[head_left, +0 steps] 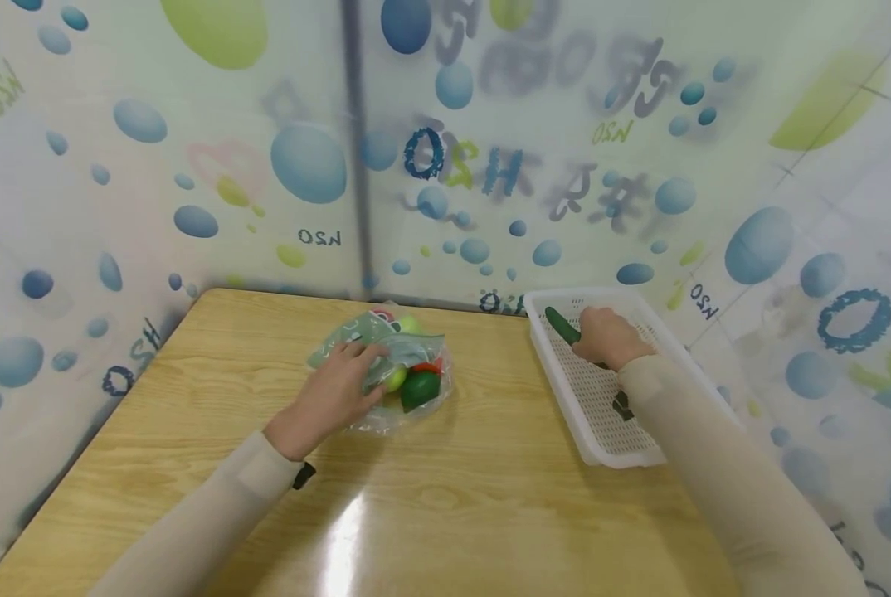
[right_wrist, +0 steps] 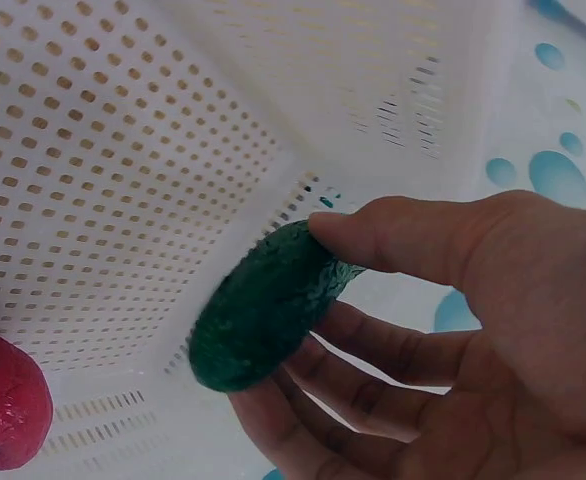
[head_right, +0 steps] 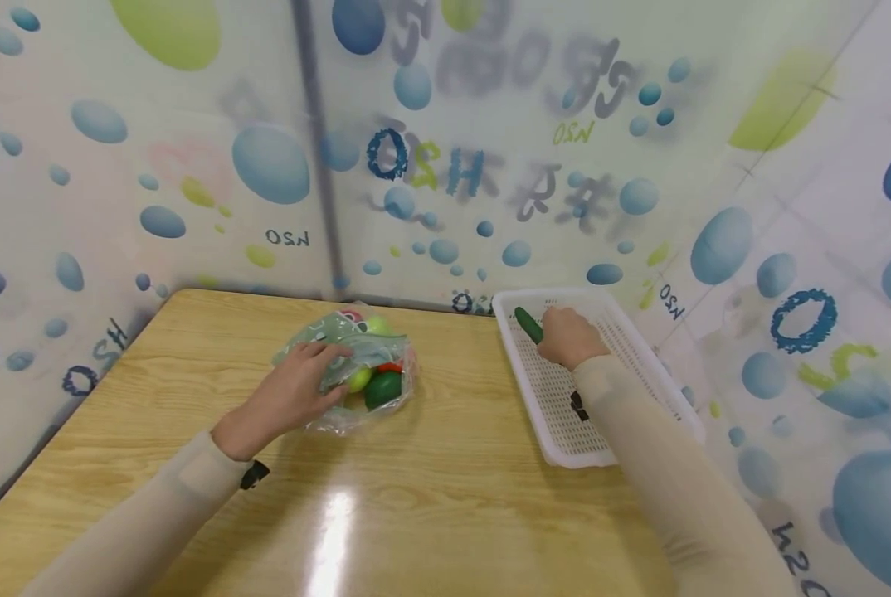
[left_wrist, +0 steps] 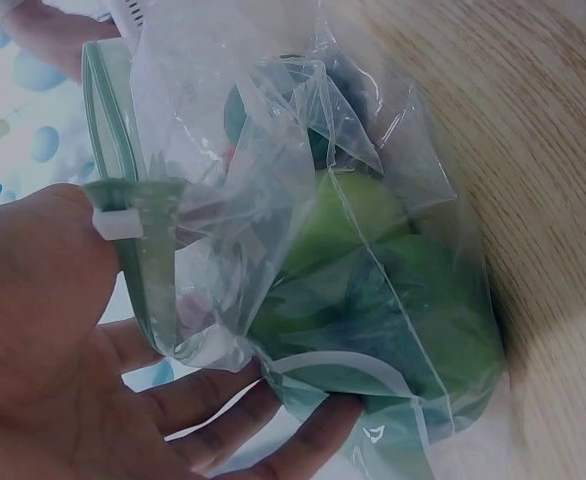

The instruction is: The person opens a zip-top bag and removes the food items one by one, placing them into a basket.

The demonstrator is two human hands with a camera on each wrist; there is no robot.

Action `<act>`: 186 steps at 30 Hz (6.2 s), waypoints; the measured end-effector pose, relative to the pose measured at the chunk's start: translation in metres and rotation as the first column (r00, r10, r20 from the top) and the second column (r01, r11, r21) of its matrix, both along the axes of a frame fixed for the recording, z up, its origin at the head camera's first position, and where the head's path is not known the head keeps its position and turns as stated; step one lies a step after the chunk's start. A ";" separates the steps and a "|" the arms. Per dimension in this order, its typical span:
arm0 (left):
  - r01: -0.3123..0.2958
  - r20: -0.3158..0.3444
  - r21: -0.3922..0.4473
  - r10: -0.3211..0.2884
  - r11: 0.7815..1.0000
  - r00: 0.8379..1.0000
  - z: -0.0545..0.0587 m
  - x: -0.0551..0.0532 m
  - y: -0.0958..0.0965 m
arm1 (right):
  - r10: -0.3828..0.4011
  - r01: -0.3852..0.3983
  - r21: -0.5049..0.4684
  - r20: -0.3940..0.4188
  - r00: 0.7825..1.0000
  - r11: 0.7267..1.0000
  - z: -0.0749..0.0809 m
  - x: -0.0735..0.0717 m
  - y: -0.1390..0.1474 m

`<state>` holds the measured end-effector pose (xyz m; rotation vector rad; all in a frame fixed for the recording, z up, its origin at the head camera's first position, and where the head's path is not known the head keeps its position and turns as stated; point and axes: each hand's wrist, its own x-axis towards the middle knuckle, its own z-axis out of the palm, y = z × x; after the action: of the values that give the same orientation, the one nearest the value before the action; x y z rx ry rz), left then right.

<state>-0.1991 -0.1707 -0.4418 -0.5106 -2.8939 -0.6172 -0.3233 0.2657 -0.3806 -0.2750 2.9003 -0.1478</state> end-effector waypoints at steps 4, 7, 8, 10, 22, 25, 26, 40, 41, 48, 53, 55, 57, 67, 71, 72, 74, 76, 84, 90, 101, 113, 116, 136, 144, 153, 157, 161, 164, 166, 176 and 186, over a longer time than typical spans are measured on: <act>-0.004 -0.005 -0.002 0.004 1.000 1.000 -0.001 0.000 0.000 | 0.029 -0.029 0.014 0.036 0.999 0.999 -0.007 -0.005 -0.002; -0.007 -0.004 0.001 0.007 1.000 1.000 -0.002 -0.001 0.000 | 0.039 -0.040 0.016 0.051 0.998 0.999 -0.010 -0.007 -0.003; -0.007 -0.005 0.001 0.007 1.000 1.000 -0.003 -0.001 0.000 | 0.039 -0.040 0.016 0.053 0.998 0.999 -0.010 -0.008 -0.003; -0.006 -0.006 0.001 0.006 1.000 1.000 -0.003 -0.001 0.000 | 0.037 -0.038 0.012 0.052 0.998 0.999 -0.010 -0.007 -0.003; -0.007 -0.004 -0.010 0.007 1.000 1.000 0.002 0.000 0.002 | 0.016 -0.017 -0.030 -0.031 0.999 0.999 0.002 -0.003 -0.006; -0.010 0.001 -0.014 0.010 1.000 1.000 0.003 0.000 0.003 | 0.016 -0.019 -0.042 -0.069 0.997 0.999 0.009 0.003 -0.012; -0.011 0.003 -0.015 0.011 1.000 1.000 0.003 0.000 0.003 | 0.019 -0.023 -0.042 -0.082 0.996 0.999 0.012 0.006 -0.014; -0.008 0.001 -0.015 0.008 1.000 1.000 0.002 -0.002 0.004 | 0.089 -0.113 -0.040 -0.382 0.920 0.993 0.025 0.071 -0.067; -0.008 -0.002 -0.015 0.008 1.000 1.000 0.001 -0.002 0.004 | 0.106 -0.138 -0.050 -0.404 0.909 0.989 0.025 0.076 -0.072; -0.007 -0.004 -0.012 0.007 1.000 1.000 0.001 -0.002 0.004 | 0.239 -0.326 -0.091 -0.501 0.831 0.941 0.014 0.105 -0.108; -0.007 -0.007 -0.006 0.007 1.000 1.000 0.002 -0.001 0.005 | 0.342 -0.455 -0.112 -0.511 0.789 0.883 0.006 0.121 -0.138; -0.006 -0.016 -0.006 0.006 1.000 1.000 0.001 -0.001 0.005 | 0.410 -0.521 -0.109 -0.491 0.769 0.847 0.002 0.125 -0.150; -0.004 -0.028 -0.008 0.004 1.000 1.000 0.000 -0.001 0.005 | 0.492 -0.592 -0.090 -0.465 0.736 0.801 -0.003 0.128 -0.162; -0.002 -0.053 -0.011 0.002 1.000 0.999 -0.001 -0.003 0.003 | 0.678 -0.665 0.155 -0.287 0.677 0.730 -0.039 0.117 -0.208; 0.007 -0.043 -0.008 -0.008 1.000 0.999 -0.001 -0.003 0.002 | 0.588 -0.570 0.148 -0.244 0.771 0.808 -0.051 0.111 -0.212; 0.008 -0.045 -0.009 -0.008 1.000 0.999 -0.001 -0.003 0.002 | 0.566 -0.547 0.147 -0.240 0.789 0.824 -0.054 0.110 -0.213; 0.004 -0.052 -0.012 -0.005 1.000 0.999 0.000 -0.003 0.002 | 0.528 -0.511 0.133 -0.234 0.816 0.849 -0.056 0.108 -0.213; 0.000 -0.053 -0.018 -0.001 1.000 0.999 0.000 -0.004 0.002 | 0.496 -0.481 0.119 -0.226 0.838 0.868 -0.058 0.106 -0.214; 0.007 -0.053 -0.016 -0.008 1.000 0.999 -0.003 -0.004 0.005 | 0.445 -0.412 0.172 -0.268 0.854 0.895 -0.071 0.107 -0.219; 0.012 -0.082 -0.012 -0.013 1.000 0.997 -0.002 -0.005 0.007 | 0.443 -0.401 0.197 -0.272 0.854 0.895 -0.081 0.108 -0.222; 0.011 -0.072 -0.024 -0.013 1.000 0.997 -0.004 -0.003 0.007 | 0.410 -0.386 0.145 -0.214 0.887 0.911 -0.083 0.110 -0.226; 0.008 -0.056 -0.016 -0.009 1.000 0.998 -0.003 -0.004 0.006 | 0.409 -0.389 0.133 -0.186 0.893 0.911 -0.082 0.109 -0.230; 0.010 -0.047 -0.021 -0.011 1.000 0.999 -0.002 -0.004 0.006 | 0.404 -0.387 0.124 -0.175 0.898 0.914 -0.081 0.108 -0.231; 0.023 -0.062 -0.031 -0.025 0.999 0.998 -0.004 -0.007 0.004 | 0.408 -0.401 0.075 -0.197 0.892 0.913 -0.083 0.106 -0.231; 0.015 -0.057 -0.026 -0.016 1.000 0.998 -0.006 -0.008 0.003 | 0.413 -0.414 0.038 -0.194 0.890 0.909 -0.080 0.108 -0.228; 0.035 -0.072 0.011 -0.034 0.999 0.997 -0.005 -0.007 0.002 | 0.446 -0.453 0.037 -0.260 0.856 0.891 -0.063 0.110 -0.224; 0.038 -0.074 0.018 -0.037 0.999 0.997 -0.003 -0.008 0.002 | 0.438 -0.450 0.011 -0.243 0.865 0.893 -0.052 0.110 -0.222; 0.039 -0.065 0.004 -0.039 0.999 0.997 -0.001 -0.011 0.005 | 0.411 -0.426 -0.020 -0.228 0.883 0.904 -0.043 0.111 -0.217; 0.036 -0.068 -0.004 -0.036 0.999 0.997 -0.001 -0.011 0.004 | 0.399 -0.423 -0.054 -0.244 0.884 0.904 -0.038 0.112 -0.213; 0.034 -0.069 -0.009 -0.035 0.999 0.997 -0.001 -0.011 0.002 | 0.401 -0.433 -0.080 -0.256 0.880 0.898 -0.035 0.113 -0.210; 0.051 -0.069 0.016 -0.049 0.999 0.996 -0.001 -0.012 0.000 | 0.342 -0.392 -0.188 -0.251 0.906 0.901 -0.006 0.119 -0.188; 0.038 -0.084 0.007 -0.038 0.999 0.996 -0.003 -0.007 -0.001 | 0.314 -0.369 -0.199 -0.260 0.913 0.908 0.026 0.114 -0.148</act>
<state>-0.2064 -0.1716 -0.4452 -0.5775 -2.8073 -0.5982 -0.2091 0.1173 -0.3545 -0.8947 2.9879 -0.4402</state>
